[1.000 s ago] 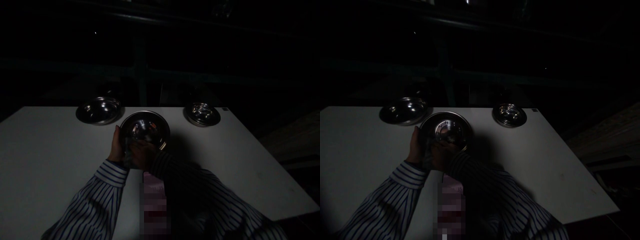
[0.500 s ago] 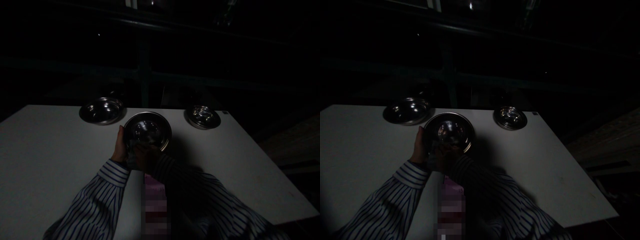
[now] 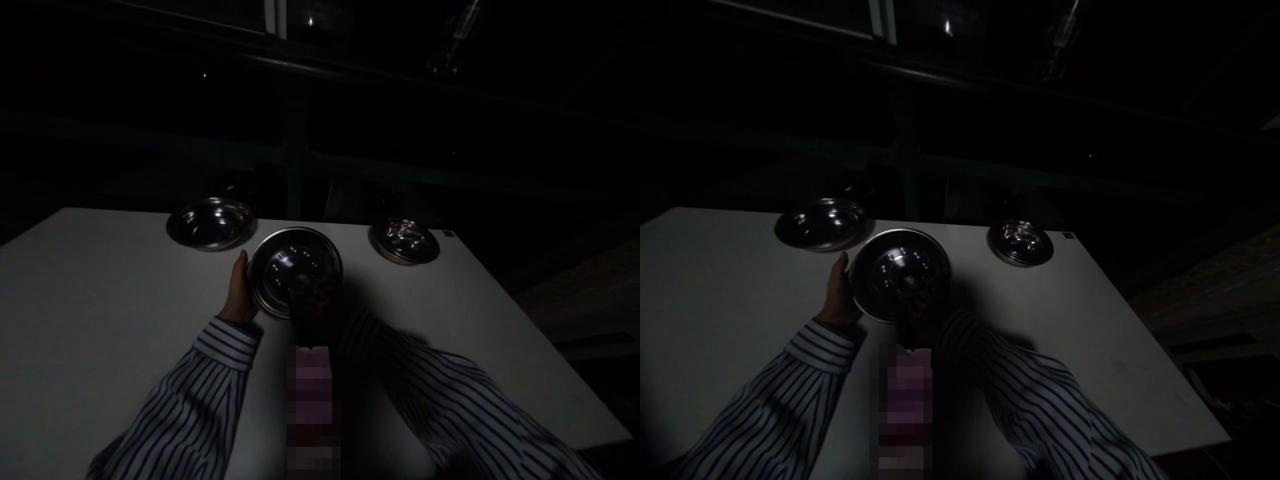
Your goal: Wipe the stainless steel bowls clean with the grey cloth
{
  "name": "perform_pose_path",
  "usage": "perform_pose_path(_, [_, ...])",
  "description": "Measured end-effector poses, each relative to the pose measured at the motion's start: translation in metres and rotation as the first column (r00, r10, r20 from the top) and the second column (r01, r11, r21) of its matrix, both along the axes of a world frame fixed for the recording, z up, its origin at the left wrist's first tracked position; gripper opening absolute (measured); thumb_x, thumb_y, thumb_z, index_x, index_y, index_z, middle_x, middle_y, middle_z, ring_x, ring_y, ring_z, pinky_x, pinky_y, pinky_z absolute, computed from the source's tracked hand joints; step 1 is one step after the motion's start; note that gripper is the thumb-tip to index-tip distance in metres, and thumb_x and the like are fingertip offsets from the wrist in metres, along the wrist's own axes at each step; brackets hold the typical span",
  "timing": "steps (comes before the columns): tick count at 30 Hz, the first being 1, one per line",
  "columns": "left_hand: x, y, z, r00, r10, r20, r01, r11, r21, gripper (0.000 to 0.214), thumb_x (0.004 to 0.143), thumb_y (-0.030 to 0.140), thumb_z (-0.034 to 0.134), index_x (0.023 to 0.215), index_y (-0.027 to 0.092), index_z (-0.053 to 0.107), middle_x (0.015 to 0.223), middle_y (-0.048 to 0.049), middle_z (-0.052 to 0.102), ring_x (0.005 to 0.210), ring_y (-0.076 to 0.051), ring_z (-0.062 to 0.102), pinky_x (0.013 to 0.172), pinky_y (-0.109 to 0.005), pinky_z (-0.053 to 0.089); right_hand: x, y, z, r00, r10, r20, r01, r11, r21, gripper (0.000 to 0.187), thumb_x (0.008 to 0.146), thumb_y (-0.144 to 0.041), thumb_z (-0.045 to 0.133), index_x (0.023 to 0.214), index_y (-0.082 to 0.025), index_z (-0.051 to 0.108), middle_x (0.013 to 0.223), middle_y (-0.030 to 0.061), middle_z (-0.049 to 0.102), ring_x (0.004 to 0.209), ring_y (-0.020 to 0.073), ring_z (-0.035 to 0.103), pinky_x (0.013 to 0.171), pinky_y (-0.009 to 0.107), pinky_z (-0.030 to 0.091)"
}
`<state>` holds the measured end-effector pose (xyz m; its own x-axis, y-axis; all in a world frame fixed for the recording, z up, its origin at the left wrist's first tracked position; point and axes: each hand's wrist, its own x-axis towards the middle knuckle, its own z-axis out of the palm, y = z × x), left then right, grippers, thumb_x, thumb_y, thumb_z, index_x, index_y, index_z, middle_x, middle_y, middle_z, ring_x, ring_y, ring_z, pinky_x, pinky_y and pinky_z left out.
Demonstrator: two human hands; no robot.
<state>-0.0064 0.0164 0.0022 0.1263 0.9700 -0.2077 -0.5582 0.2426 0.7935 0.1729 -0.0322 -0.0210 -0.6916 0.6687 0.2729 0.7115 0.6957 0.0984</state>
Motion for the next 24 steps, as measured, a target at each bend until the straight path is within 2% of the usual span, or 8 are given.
perform_pose_path(4, [0.009,-0.005,0.002,0.998,0.004,0.068,-0.005,1.000,0.007,0.045,0.083,0.052,0.039,0.091,0.018,0.067,0.092,-0.0061,0.072,0.109,-0.028,0.058,0.094,-0.043,0.045,-0.002,0.007,-0.014,0.997,-0.045,-0.069,0.044,0.999,-0.016,0.036,0.089,-0.016,0.044,0.124,-0.017,0.054,0.121,0.0139,0.059,0.116,0.0299,0.051,0.092,0.059,0.041])
perform_pose_path(8, [0.022,-0.007,-0.003,0.998,0.014,0.057,-0.016,0.999,0.044,0.050,0.085,0.056,0.036,0.098,0.018,0.066,0.099,-0.0063,0.071,0.113,-0.026,0.055,0.099,-0.041,0.042,-0.012,0.012,-0.014,0.995,0.003,-0.101,-0.006,0.999,-0.033,0.033,0.089,-0.020,0.045,0.120,-0.019,0.057,0.120,0.0073,0.061,0.113,0.0283,0.055,0.093,0.053,0.045])
perform_pose_path(11, [0.024,-0.006,-0.006,0.998,0.023,0.051,-0.025,0.999,0.047,0.051,0.083,0.059,0.038,0.102,0.020,0.065,0.101,-0.0051,0.071,0.113,-0.027,0.055,0.098,-0.042,0.043,-0.034,0.017,-0.010,0.984,0.018,-0.175,-0.025,0.999,-0.040,0.035,0.088,-0.022,0.048,0.121,-0.013,0.056,0.121,0.0115,0.059,0.112,0.0250,0.055,0.096,0.045,0.045])
perform_pose_path(14, [0.019,-0.006,-0.007,0.999,0.026,0.041,-0.028,0.998,0.051,0.055,0.082,0.061,0.038,0.099,0.018,0.067,0.099,-0.0064,0.071,0.111,-0.029,0.056,0.095,-0.042,0.045,-0.049,0.021,-0.011,0.978,0.009,-0.207,-0.024,0.997,-0.070,0.037,0.088,-0.027,0.048,0.120,-0.010,0.056,0.120,0.0147,0.059,0.109,0.0226,0.058,0.092,0.038,0.049])
perform_pose_path(16, [0.015,-0.006,-0.006,0.997,0.070,0.035,-0.073,0.994,0.078,0.055,0.082,0.060,0.037,0.100,0.018,0.067,0.101,-0.0063,0.071,0.111,-0.028,0.056,0.095,-0.041,0.045,-0.043,0.023,-0.014,0.984,0.009,-0.176,-0.026,0.995,-0.097,0.033,0.088,-0.026,0.047,0.117,-0.015,0.060,0.117,0.0101,0.063,0.105,0.0223,0.060,0.088,0.038,0.051])
perform_pose_path(19, [0.013,-0.004,-0.007,0.988,0.149,0.032,-0.152,0.978,0.140,0.050,0.084,0.056,0.039,0.105,0.018,0.064,0.104,-0.0043,0.070,0.112,-0.026,0.056,0.097,-0.039,0.043,-0.014,0.021,-0.015,0.996,0.052,-0.070,-0.060,0.992,-0.111,0.024,0.086,-0.019,0.049,0.101,-0.023,0.068,0.103,0.0022,0.069,0.100,0.0229,0.062,0.086,0.042,0.051])
perform_pose_path(22, [0.014,-0.003,-0.008,0.991,0.126,0.039,-0.129,0.986,0.107,0.053,0.082,0.058,0.040,0.106,0.017,0.064,0.101,-0.0054,0.071,0.112,-0.026,0.056,0.097,-0.040,0.042,0.012,0.019,-0.009,0.997,0.068,-0.029,-0.069,0.996,-0.052,0.022,0.084,-0.018,0.053,0.100,-0.020,0.069,0.100,0.0037,0.070,0.103,0.0249,0.060,0.093,0.047,0.045])
perform_pose_path(24, [0.016,-0.002,-0.008,0.992,0.118,0.042,-0.122,0.988,0.091,0.054,0.082,0.059,0.040,0.106,0.017,0.064,0.100,-0.0060,0.071,0.112,-0.026,0.056,0.097,-0.040,0.042,0.010,0.020,-0.004,0.999,0.048,-0.020,-0.049,0.997,-0.067,0.021,0.085,-0.019,0.054,0.099,-0.020,0.069,0.102,0.0050,0.070,0.105,0.0253,0.059,0.093,0.047,0.044])
